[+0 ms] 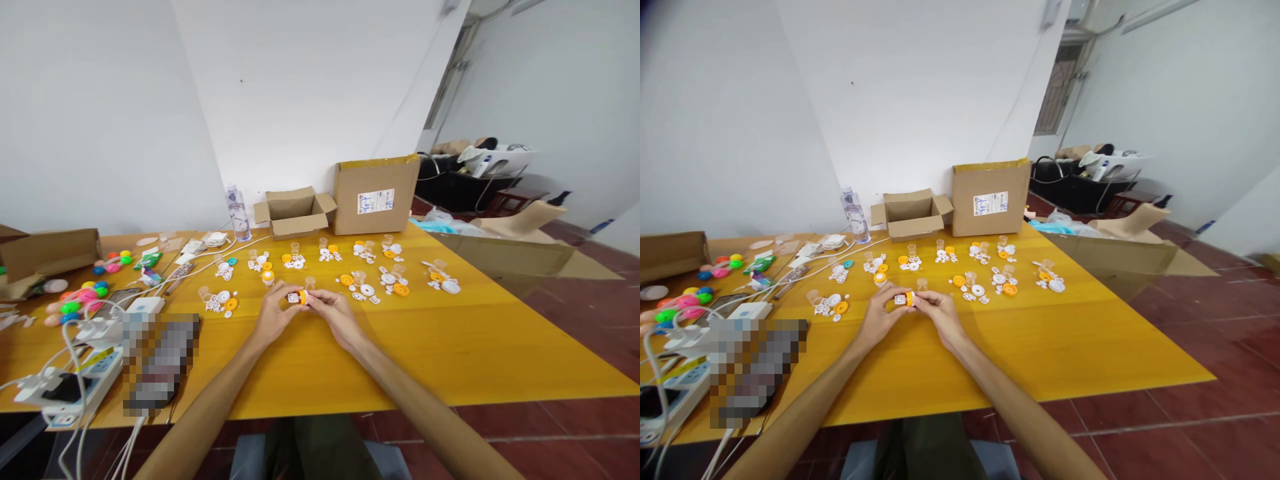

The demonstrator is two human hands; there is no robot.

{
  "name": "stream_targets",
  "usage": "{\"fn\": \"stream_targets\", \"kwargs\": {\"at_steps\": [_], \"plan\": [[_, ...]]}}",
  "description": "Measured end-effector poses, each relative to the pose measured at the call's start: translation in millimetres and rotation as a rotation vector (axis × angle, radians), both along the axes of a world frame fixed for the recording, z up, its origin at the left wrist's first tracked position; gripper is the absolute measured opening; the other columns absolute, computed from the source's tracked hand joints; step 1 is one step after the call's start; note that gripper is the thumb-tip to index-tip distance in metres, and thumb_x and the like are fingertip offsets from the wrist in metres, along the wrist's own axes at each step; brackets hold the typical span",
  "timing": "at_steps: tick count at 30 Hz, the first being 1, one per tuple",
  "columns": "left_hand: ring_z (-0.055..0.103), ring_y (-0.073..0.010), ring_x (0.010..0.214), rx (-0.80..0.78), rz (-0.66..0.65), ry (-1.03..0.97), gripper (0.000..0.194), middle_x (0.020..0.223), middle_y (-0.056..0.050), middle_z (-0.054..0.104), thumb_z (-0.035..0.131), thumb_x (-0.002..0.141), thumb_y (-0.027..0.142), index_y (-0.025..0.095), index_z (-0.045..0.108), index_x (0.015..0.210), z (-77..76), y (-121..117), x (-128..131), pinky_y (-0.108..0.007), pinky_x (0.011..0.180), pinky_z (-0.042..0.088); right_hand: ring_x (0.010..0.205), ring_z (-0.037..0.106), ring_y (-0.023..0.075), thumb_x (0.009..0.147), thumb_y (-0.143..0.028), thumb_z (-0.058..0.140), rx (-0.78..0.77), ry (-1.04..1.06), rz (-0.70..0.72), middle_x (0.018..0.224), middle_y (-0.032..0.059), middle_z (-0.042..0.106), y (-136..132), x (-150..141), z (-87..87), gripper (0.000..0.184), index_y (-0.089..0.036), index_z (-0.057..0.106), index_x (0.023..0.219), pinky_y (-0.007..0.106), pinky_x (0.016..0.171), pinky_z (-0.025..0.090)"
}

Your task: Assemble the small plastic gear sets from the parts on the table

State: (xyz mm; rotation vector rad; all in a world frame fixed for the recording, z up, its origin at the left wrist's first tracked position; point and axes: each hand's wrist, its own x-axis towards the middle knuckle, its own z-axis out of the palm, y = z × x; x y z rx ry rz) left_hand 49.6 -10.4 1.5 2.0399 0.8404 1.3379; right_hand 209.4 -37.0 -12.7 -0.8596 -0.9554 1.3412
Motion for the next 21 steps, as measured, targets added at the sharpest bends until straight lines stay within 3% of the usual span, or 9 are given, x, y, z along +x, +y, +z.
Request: {"fn": "stream_targets", "kwargs": {"at_steps": [15, 21], "plan": [[0.063, -0.0193, 0.079, -0.059, 0.027, -0.010, 0.024, 0.084, -0.003, 0.069, 0.077, 0.077, 0.039, 0.022, 0.075, 0.094, 3.0, -0.7, 1.5, -0.034, 0.078, 0.052, 0.082, 0.066, 0.0220, 0.062, -0.050, 0.085, 0.091, -0.099, -0.033, 0.082, 0.0022, 0.077, -2.4, -0.7, 4.1, 0.029, -0.027, 0.079, 0.080, 0.036, 0.084, 0.050], [0.062, -0.0198, 0.080, -0.063, 0.006, -0.010, 0.025, 0.086, -0.004, 0.069, 0.076, 0.077, 0.039, 0.022, 0.075, 0.095, 2.9, -0.8, 0.3, -0.035, 0.079, 0.052, 0.079, 0.065, 0.0210, 0.060, -0.048, 0.086, 0.060, -0.068, -0.040, 0.081, 0.0025, 0.076, -3.0, -1.0, 5.6, 0.029, -0.026, 0.079, 0.078, 0.035, 0.081, 0.050]]}}
